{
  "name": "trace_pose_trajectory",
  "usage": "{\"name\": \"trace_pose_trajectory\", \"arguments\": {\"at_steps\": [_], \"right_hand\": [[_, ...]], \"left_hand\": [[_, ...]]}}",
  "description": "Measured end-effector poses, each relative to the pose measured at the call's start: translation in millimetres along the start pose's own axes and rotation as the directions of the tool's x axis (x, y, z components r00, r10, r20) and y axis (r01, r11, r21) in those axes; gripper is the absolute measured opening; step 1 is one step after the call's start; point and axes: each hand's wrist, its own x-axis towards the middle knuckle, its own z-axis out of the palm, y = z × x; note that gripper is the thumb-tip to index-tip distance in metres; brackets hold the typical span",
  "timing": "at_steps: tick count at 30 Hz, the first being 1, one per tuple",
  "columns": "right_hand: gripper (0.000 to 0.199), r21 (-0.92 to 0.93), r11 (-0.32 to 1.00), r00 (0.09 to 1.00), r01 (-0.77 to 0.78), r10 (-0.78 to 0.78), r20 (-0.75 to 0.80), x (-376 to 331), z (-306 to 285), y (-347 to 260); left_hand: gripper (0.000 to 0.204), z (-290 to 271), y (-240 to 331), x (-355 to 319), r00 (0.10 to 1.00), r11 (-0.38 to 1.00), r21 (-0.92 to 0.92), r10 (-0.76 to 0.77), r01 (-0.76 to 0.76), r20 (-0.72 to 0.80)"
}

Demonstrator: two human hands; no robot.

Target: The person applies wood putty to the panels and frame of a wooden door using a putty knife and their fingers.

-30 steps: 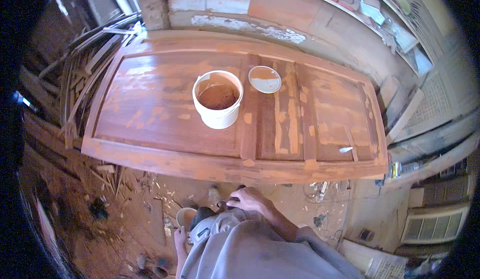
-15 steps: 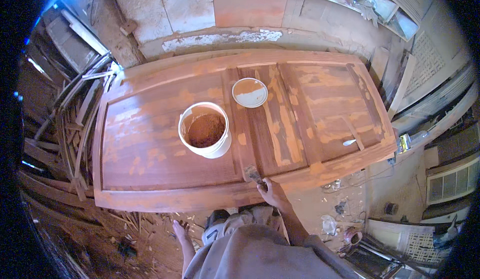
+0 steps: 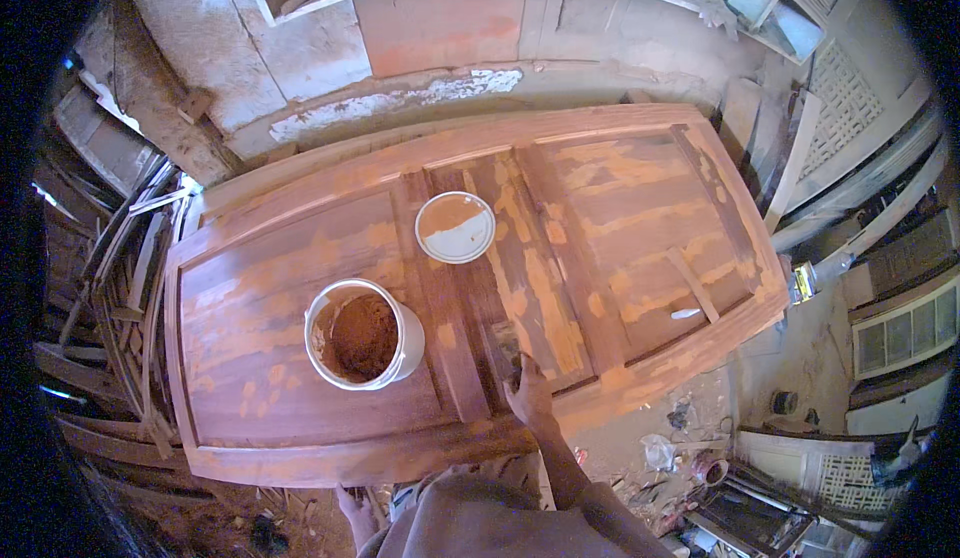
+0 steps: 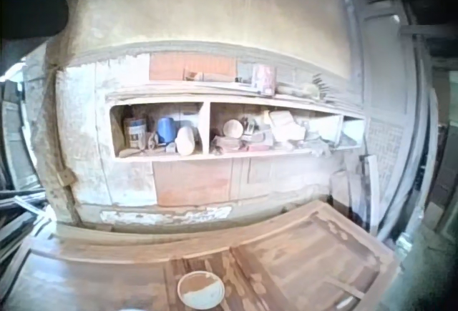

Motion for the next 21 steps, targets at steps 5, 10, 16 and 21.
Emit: {"name": "trace_pose_trajectory", "arguments": {"at_steps": [5,10,16,21], "right_hand": [[0.069,-0.136,0.984,0.993,-0.113,0.114,0.005,23,-9,2],[0.075,-0.157,0.982,0.994,-0.104,0.098,-0.048,25,3,11],[0.066,-0.007,0.999,0.988,-0.046,0.044,-0.151,45,11,24],[0.052,0.106,0.966,0.969,-0.236,0.242,-0.050,54,12,11]], "left_hand": [[0.046,51,10,-27,0.992,0.999,-0.029,-0.036,0.033,-0.125],[0.051,62,28,-38,0.973,0.983,0.157,-0.059,0.095,-0.221],[0.054,130,41,-59,0.939,0.938,0.308,-0.051,0.162,-0.339],[0.047,70,21,-20,0.943,0.974,0.221,0.038,0.038,-0.331]]}}
